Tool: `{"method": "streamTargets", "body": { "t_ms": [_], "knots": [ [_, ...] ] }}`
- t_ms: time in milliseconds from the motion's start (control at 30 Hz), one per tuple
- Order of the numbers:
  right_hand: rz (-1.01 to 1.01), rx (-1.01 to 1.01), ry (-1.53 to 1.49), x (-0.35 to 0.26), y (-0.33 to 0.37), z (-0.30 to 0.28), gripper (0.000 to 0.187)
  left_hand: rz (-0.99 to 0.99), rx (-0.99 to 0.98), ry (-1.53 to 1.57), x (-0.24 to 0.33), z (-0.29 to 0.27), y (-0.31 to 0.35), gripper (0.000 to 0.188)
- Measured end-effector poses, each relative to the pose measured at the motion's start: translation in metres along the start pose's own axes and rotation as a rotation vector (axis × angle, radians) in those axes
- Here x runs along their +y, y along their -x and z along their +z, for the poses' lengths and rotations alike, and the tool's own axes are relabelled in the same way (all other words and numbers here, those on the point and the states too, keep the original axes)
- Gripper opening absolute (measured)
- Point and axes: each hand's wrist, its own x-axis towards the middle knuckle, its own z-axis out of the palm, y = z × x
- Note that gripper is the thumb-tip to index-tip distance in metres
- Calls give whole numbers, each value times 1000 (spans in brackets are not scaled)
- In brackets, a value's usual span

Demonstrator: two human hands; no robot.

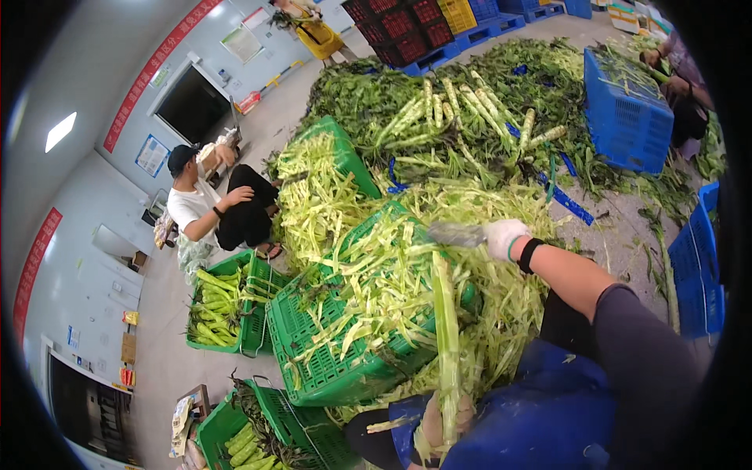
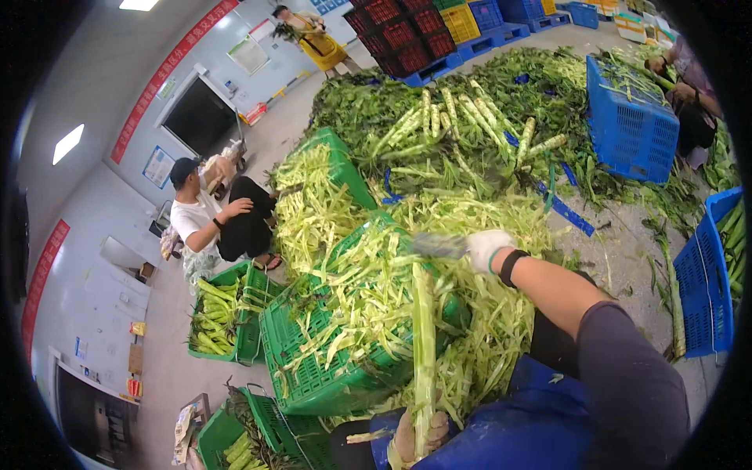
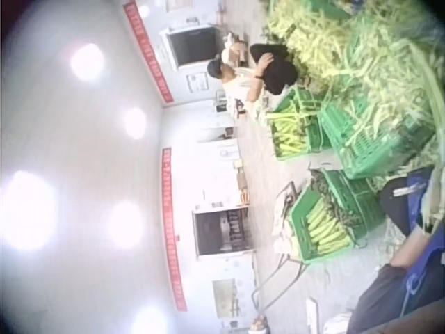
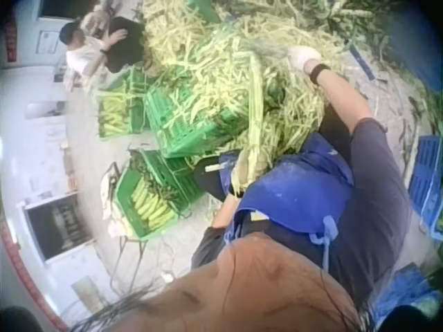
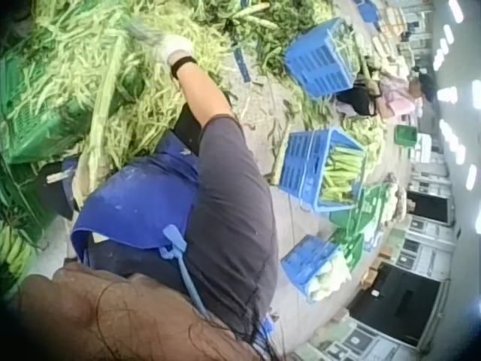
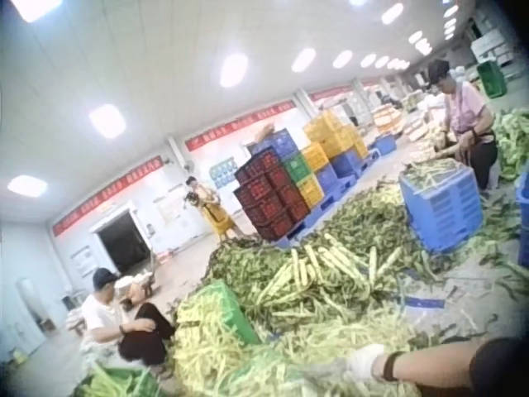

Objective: The person peels celtuce stalks with a hand tool, rotating each one to reach all sides before placing it into a green crate.

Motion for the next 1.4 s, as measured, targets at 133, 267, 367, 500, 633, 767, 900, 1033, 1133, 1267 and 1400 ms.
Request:
{"method": "streamTargets", "body": {
  "t_ms": [133, 267, 367, 500, 633, 767, 900, 1033, 1133, 1267, 1400],
  "knots": [
    [-34, -65, -112, -1, 24, 1, 33, 112, 173, -102, -12, 32, -2, 67],
    [-415, -246, -142, -58, 103, 2, 28, 388, 743, -670, -14, 81, -8, 52],
    [-702, -380, 36, -77, 120, 9, 26, 157, 410, -439, -3, 62, 7, 60],
    [-129, -37, -80, 9, 28, 8, 32, 94, 445, -455, -6, 74, 7, 67],
    [-117, -159, -97, -30, 56, -21, 45, 105, 436, -305, -7, 65, 5, 65],
    [-492, -168, -18, -57, 81, 3, 32, 223, 594, -532, -8, 96, -4, 51],
    [-222, -167, 31, -35, 31, -12, 24, 209, 773, -639, -2, 119, -7, 48],
    [-182, -151, 10, -44, 41, -9, 27, 187, 707, -587, -4, 105, -4, 49],
    [-236, -221, -33, -54, 75, -12, 25, 302, 872, -731, -10, 123, -9, 49],
    [-149, -83, -65, -34, 53, 11, 28, 199, 819, -654, -11, 114, -4, 46],
    [68, -118, -28, 32, -5, 25, 31, 100, 597, -698, -2, 118, -6, 44]
  ]
}}
